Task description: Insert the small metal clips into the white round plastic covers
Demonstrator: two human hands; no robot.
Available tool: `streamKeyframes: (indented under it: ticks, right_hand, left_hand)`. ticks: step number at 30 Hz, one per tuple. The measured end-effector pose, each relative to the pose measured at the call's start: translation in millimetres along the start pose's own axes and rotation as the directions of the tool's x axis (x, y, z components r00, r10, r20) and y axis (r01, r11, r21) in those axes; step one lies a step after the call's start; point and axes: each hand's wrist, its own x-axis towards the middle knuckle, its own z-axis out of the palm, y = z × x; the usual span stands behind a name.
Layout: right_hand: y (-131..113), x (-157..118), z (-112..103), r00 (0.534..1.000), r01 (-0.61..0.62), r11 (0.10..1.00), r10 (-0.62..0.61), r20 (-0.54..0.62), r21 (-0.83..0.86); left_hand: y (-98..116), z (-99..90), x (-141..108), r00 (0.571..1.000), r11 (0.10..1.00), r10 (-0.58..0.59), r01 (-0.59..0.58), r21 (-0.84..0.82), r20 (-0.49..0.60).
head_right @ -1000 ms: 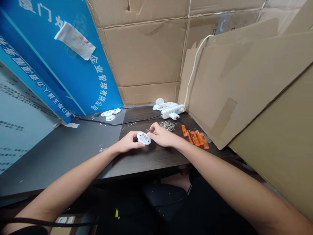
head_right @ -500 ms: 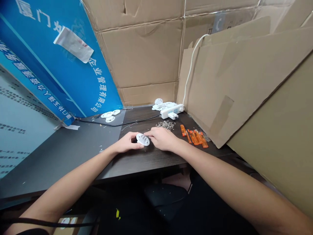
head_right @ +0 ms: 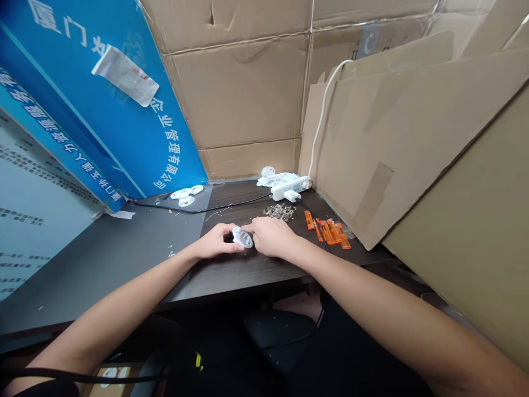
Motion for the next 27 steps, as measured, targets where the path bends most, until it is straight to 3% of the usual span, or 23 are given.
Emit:
streamKeyframes:
  ticks: [11, 27]
  right_hand:
    - [7, 1, -3, 1.0, -0.009, 1.0, 0.008, 0.017, 0.03]
    - [-2, 1, -5, 0.997, -0.037, 0.999, 0.039, 0.061, -0.034]
  left_hand:
    - [-1, -1.7, 2, 0.999, 0.999, 0.02, -0.018, -0.034, 0.04]
    - [7, -0.7, 1, 1.0, 0.997, -0.013, 0.011, 0.079, 0.027]
